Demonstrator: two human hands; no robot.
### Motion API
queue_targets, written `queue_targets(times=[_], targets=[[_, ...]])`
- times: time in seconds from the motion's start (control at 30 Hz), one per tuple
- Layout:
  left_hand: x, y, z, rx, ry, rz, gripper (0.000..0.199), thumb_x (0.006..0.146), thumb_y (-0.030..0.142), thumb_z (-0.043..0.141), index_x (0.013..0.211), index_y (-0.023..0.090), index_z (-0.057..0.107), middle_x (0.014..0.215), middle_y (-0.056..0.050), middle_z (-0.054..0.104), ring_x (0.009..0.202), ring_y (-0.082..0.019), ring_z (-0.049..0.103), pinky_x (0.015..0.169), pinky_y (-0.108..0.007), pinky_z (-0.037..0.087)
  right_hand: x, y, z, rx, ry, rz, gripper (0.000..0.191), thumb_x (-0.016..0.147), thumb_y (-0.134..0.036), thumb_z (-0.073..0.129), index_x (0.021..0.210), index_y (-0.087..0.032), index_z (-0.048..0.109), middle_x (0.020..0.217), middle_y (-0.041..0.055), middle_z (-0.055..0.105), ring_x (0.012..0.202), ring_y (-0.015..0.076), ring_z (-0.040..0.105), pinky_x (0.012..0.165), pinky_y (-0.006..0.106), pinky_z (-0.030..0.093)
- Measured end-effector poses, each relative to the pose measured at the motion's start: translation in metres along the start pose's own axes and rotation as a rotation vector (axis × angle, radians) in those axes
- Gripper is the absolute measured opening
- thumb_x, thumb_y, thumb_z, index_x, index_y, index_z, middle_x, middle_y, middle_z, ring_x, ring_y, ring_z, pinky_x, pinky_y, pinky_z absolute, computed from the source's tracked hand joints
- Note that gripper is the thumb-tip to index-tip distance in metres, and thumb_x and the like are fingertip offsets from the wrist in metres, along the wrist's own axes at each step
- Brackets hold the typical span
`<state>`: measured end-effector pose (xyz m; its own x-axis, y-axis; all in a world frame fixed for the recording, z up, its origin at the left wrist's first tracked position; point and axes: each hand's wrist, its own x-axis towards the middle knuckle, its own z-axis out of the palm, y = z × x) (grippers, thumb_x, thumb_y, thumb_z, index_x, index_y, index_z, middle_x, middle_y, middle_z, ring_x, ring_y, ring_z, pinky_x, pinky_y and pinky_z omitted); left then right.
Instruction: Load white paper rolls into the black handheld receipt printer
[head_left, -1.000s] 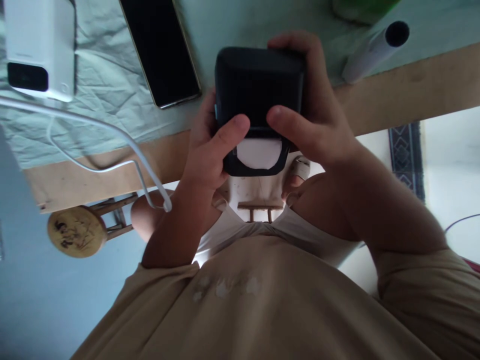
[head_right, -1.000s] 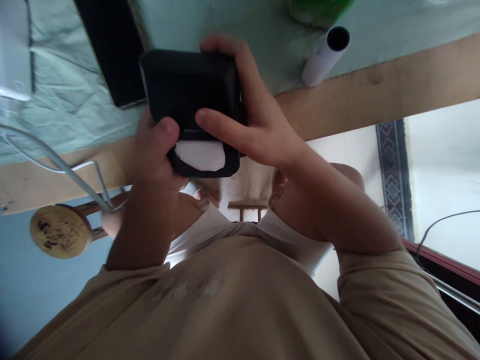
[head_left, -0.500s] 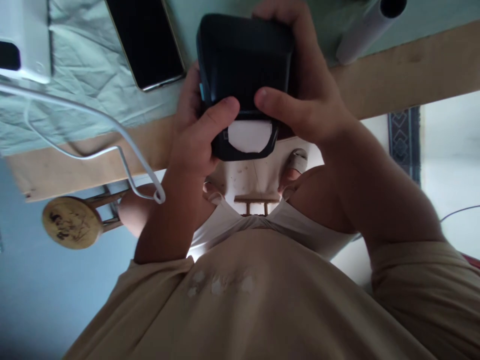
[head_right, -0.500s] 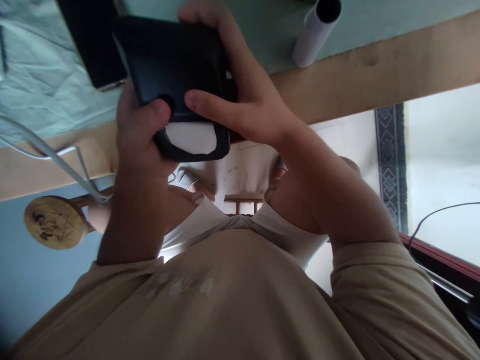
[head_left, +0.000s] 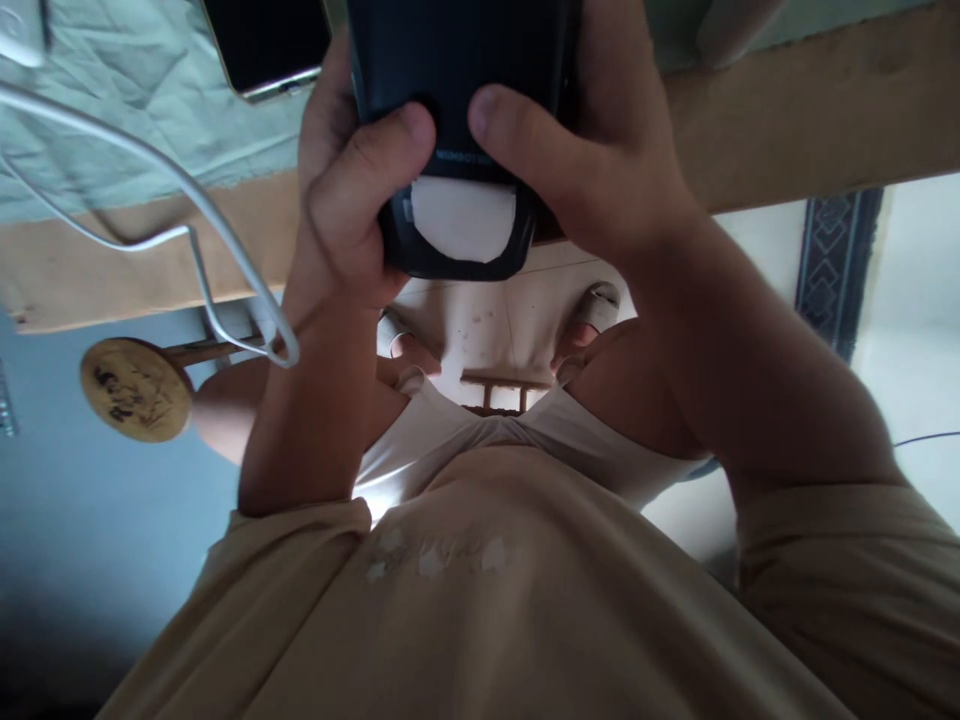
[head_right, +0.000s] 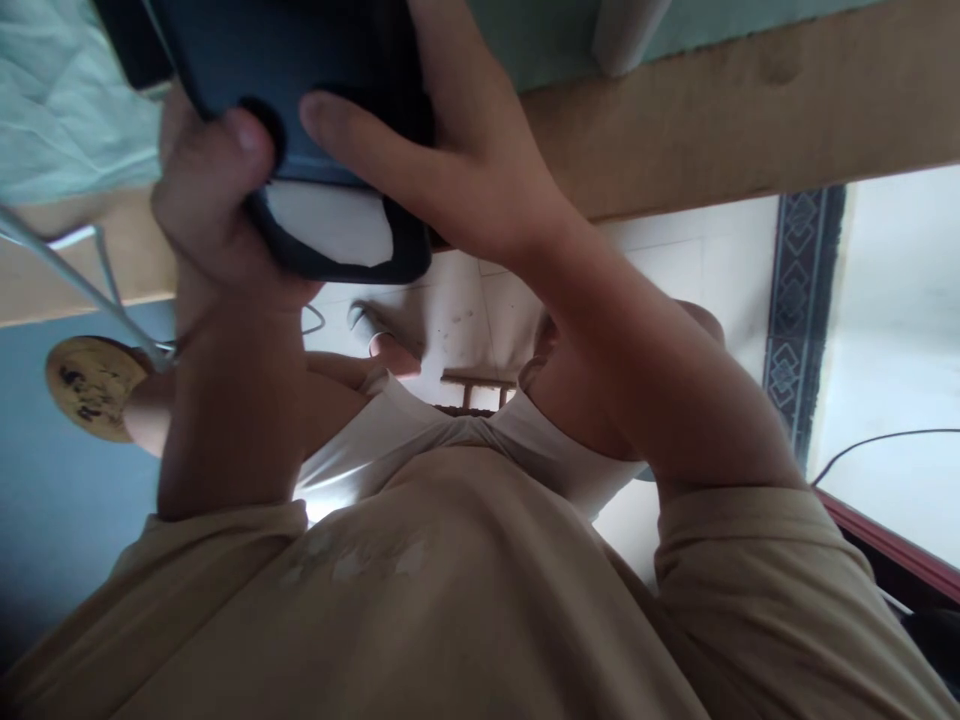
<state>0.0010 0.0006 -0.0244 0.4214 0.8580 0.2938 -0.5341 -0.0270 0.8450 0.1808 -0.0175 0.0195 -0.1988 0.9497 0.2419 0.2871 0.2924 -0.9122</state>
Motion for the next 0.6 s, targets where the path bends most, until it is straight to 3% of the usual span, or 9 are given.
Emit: queue_targets(times=[0.17,0.27,0.37,0.47,0.57,0.6], targets=[[-0.002,0.006,0.005,-0.024,0.110,-0.059,0.046,0.099,0.006,0.021,0.124,0.010,0.059,0.106,-0.002,0.064,0.145,-0.025,0.045,0.118,-0.048,0.045,-0.001,-0.003,0.001,0.015,0.029,0.063,0.083,0.080,-0.046,0.056,0.138,0.011,0.039,0.120,-0.0014,0.055,0.115,0.0008,0.050,0.114,0.015,0.038],[-0.001,0.006,0.011,-0.012,0.158,-0.061,0.056,0.099,0.004,0.009,0.122,0.008,0.060,0.105,-0.004,0.065,0.138,-0.024,0.054,0.115,-0.050,0.047,-0.001,-0.004,0.002,-0.002,0.035,0.086,0.083,0.079,-0.046,0.055,0.139,0.010,0.039,0.122,-0.0023,0.055,0.118,0.0012,0.049,0.116,0.015,0.037],[-0.001,0.005,0.012,-0.099,0.128,-0.038,0.042,0.098,0.004,0.021,0.119,0.002,0.057,0.097,-0.004,0.064,0.127,-0.022,0.062,0.118,-0.050,0.043,0.000,-0.004,0.003,0.009,0.035,0.073,0.084,0.079,-0.046,0.055,0.139,0.010,0.038,0.121,-0.0021,0.055,0.117,0.0008,0.049,0.116,0.015,0.037],[-0.003,0.005,0.010,-0.098,0.099,-0.055,0.036,0.098,0.007,0.032,0.124,0.005,0.056,0.104,-0.002,0.064,0.124,-0.018,0.064,0.122,-0.043,0.039,0.000,-0.003,0.003,-0.013,0.028,0.082,0.084,0.081,-0.045,0.055,0.141,0.010,0.035,0.120,-0.0030,0.054,0.117,0.0006,0.049,0.118,0.015,0.037],[-0.006,0.010,0.007,0.032,0.085,-0.083,0.039,0.099,0.009,0.033,0.129,0.011,0.058,0.111,-0.001,0.063,0.135,-0.023,0.057,0.121,-0.044,0.042,-0.001,-0.002,0.002,-0.054,0.011,0.054,0.085,0.084,-0.048,0.053,0.143,0.010,0.031,0.124,-0.0034,0.052,0.120,0.0018,0.049,0.118,0.016,0.037],[-0.005,0.012,0.007,0.092,0.137,-0.115,0.042,0.101,0.011,0.027,0.127,0.011,0.059,0.111,-0.002,0.063,0.139,-0.025,0.051,0.119,-0.046,0.044,-0.002,-0.002,0.002,-0.067,0.004,0.044,0.086,0.085,-0.049,0.052,0.143,0.010,0.029,0.126,-0.0029,0.052,0.121,0.0020,0.049,0.118,0.016,0.037]])
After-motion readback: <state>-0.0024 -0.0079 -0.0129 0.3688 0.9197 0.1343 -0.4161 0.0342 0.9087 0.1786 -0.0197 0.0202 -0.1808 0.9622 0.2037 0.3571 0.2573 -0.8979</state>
